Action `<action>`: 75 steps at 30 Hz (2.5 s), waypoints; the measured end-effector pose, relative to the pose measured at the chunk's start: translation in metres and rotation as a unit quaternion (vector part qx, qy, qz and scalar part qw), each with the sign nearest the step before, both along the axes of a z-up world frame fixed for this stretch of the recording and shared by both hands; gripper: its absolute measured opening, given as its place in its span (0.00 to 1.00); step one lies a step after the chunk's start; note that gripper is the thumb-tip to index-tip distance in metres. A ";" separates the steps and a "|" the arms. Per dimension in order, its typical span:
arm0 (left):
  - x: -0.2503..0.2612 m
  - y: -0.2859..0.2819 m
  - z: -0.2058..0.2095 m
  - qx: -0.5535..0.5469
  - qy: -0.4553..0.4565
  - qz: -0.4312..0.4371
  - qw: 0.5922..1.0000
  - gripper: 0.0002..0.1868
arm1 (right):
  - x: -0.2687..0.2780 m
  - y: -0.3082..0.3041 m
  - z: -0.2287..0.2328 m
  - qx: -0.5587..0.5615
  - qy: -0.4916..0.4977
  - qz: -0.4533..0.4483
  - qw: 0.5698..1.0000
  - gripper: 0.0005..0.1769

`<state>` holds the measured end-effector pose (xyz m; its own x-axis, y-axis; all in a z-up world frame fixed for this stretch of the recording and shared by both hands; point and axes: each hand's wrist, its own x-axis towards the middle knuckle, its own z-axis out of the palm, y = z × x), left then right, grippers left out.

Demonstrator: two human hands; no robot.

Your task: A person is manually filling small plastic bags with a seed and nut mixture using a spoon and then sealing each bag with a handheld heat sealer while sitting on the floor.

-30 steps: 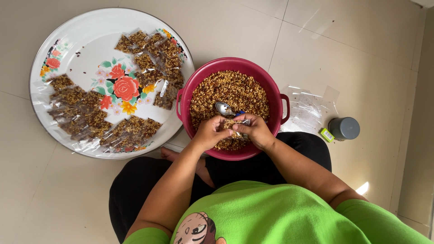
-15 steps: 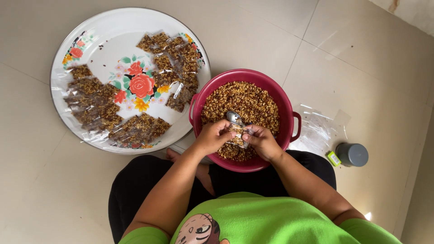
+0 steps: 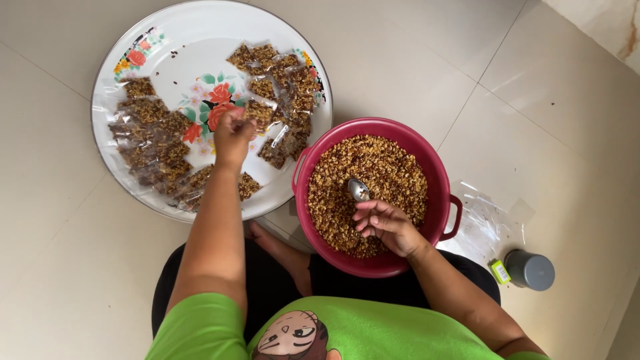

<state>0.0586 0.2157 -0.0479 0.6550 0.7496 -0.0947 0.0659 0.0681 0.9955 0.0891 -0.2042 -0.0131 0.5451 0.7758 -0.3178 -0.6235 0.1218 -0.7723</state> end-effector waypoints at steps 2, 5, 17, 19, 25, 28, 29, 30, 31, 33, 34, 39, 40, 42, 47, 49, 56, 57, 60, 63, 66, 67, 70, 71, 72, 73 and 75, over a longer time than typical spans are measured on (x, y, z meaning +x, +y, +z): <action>0.019 0.003 -0.028 -0.025 0.002 -0.004 1.000 0.22 | 0.002 0.000 -0.002 -0.004 0.004 0.006 1.000 0.28; 0.050 0.002 -0.060 -0.058 -0.003 0.002 0.998 0.25 | 0.004 0.000 -0.004 -0.015 0.010 0.012 1.000 0.29; 0.072 0.035 -0.079 0.267 0.383 -0.124 0.876 0.15 | 0.009 0.000 -0.006 -0.014 0.021 0.044 0.999 0.29; 0.060 0.045 -0.058 0.265 0.397 -0.135 0.868 0.13 | 0.010 0.000 -0.007 -0.012 0.023 0.046 0.999 0.29; -0.011 0.131 -0.043 0.346 0.383 -0.144 0.845 0.15 | 0.009 -0.006 -0.016 0.006 0.034 0.050 0.998 0.28; -0.070 0.152 0.001 0.355 0.377 -0.095 0.850 0.14 | 0.010 -0.006 -0.015 0.013 0.030 0.047 0.998 0.27; -0.088 0.149 0.021 0.348 0.374 -0.092 0.855 0.14 | 0.010 -0.008 -0.016 0.013 0.028 0.045 0.998 0.27; -0.105 0.145 0.041 0.342 0.370 -0.088 0.859 0.14 | 0.010 -0.008 -0.017 0.014 0.025 0.042 0.999 0.27; -0.111 0.133 0.061 0.342 0.372 -0.085 0.859 0.14 | 0.011 -0.007 -0.018 0.016 0.026 0.046 0.998 0.27; -0.126 0.106 0.098 0.354 0.424 -0.202 0.809 0.15 | 0.012 -0.008 -0.021 0.013 0.018 0.045 0.999 0.27; -0.127 0.093 0.097 0.355 0.425 -0.200 0.808 0.15 | 0.012 -0.008 -0.021 0.016 0.018 0.048 0.999 0.27; -0.122 0.017 0.103 0.312 0.491 -0.395 0.711 0.26 | 0.008 -0.009 -0.022 0.012 0.005 0.047 0.999 0.26; -0.120 0.011 0.086 0.313 0.491 -0.396 0.710 0.26 | 0.007 -0.010 -0.021 0.013 0.005 0.046 0.999 0.26; -0.114 -0.001 0.054 0.366 0.517 -0.411 0.656 0.35 | 0.005 -0.011 -0.020 0.012 -0.002 0.042 0.999 0.25; -0.116 0.019 -0.023 0.382 0.518 -0.390 0.659 0.39 | -0.007 -0.015 -0.005 0.000 -0.006 0.024 1.000 0.25; -0.116 0.021 -0.020 0.378 0.508 -0.386 0.671 0.38 | -0.008 -0.015 -0.002 -0.002 -0.011 0.018 1.000 0.25; -0.131 0.017 0.025 0.271 0.473 -0.327 0.771 0.23 | -0.018 -0.022 0.008 -0.026 -0.021 0.001 0.999 0.24; -0.133 0.014 0.044 0.264 0.491 -0.347 0.754 0.27 | -0.019 -0.021 0.010 -0.037 -0.023 0.004 0.999 0.23; -0.132 0.027 0.086 0.258 0.512 -0.308 0.760 0.25 | -0.021 -0.024 0.006 -0.055 -0.034 0.015 0.998 0.23; -0.126 0.082 0.061 0.277 0.505 -0.260 0.775 0.33 | -0.020 -0.020 0.005 -0.076 -0.035 0.027 0.996 0.23; -0.119 0.127 0.029 0.294 0.530 -0.204 0.769 0.35 | -0.019 -0.014 0.006 -0.093 -0.034 0.028 0.995 0.24; -0.116 0.137 0.019 0.297 0.529 -0.206 0.768 0.35 | -0.018 -0.013 0.006 -0.092 -0.034 0.024 0.995 0.24; -0.110 0.160 -0.008 0.268 0.529 -0.179 0.785 0.36 | -0.017 -0.012 0.006 -0.102 -0.029 0.022 0.994 0.24; -0.109 0.163 -0.015 0.253 0.526 -0.173 0.793 0.33 | -0.017 -0.013 0.007 -0.110 -0.026 0.024 0.993 0.24; -0.107 0.166 -0.021 0.238 0.522 -0.168 0.802 0.32 | -0.016 -0.014 0.008 -0.118 -0.024 0.024 0.992 0.24; -0.107 0.174 -0.037 0.241 0.521 -0.169 0.801 0.32 | -0.015 -0.012 0.008 -0.117 -0.025 0.021 0.993 0.24; -0.107 0.186 -0.070 0.266 0.507 -0.135 0.809 0.29 | -0.013 -0.013 0.008 -0.123 -0.021 0.021 0.992 0.24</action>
